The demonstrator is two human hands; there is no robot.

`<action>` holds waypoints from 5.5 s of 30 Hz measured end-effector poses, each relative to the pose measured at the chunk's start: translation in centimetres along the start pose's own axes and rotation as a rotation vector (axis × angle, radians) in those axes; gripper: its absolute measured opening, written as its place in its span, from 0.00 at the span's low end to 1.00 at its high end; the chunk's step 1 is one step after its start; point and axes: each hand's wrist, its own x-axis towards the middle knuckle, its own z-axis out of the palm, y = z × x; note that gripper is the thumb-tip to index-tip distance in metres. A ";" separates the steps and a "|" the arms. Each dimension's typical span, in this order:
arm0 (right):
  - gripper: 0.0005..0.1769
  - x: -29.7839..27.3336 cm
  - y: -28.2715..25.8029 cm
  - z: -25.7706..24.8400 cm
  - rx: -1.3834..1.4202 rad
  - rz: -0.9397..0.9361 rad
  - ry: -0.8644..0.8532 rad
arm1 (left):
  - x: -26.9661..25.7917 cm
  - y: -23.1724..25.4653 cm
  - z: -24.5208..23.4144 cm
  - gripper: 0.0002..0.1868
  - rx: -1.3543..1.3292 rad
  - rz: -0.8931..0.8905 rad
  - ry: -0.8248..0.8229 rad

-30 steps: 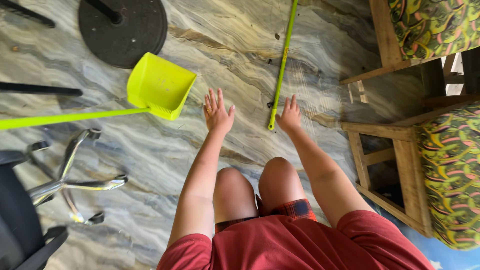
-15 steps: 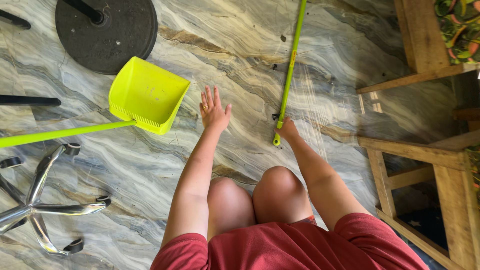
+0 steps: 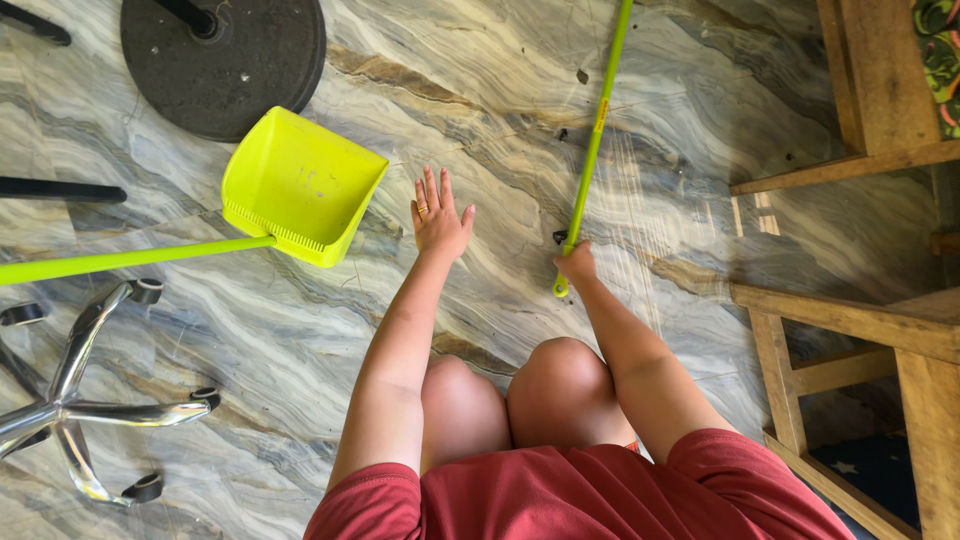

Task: The person sweeps debris on a tiled floor using a broom, gathering it into a dustpan and moving an office chair aside to reach the area underneath.

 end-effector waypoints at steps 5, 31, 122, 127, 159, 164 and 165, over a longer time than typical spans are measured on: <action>0.34 -0.2 -0.8 0.7 0.227 -0.006 -0.033 | 0.2 1.1 0.1 0.48 -0.003 0.037 0.017; 0.17 -19.9 -17.0 -25.2 0.738 0.007 -0.176 | -14.6 6.6 -21.4 0.47 -0.175 0.000 0.103; 0.06 -42.7 -33.3 -39.0 0.920 0.337 -0.585 | -21.1 -5.9 -52.5 0.09 -1.471 -0.343 0.553; 0.08 -37.9 -32.6 -43.0 0.923 0.295 -0.510 | -18.7 0.6 -54.2 0.16 -1.341 -0.385 0.482; 0.12 -0.2 -45.7 -58.2 0.768 0.285 -0.054 | -0.2 14.0 -53.8 0.10 -0.838 -0.068 0.453; 0.11 2.0 -47.8 -55.6 0.555 0.383 -0.080 | 1.7 15.4 -54.1 0.11 -0.807 -0.014 0.429; 0.08 2.1 -48.0 -55.2 0.566 0.425 -0.095 | 2.1 15.4 -54.7 0.11 -0.809 -0.014 0.419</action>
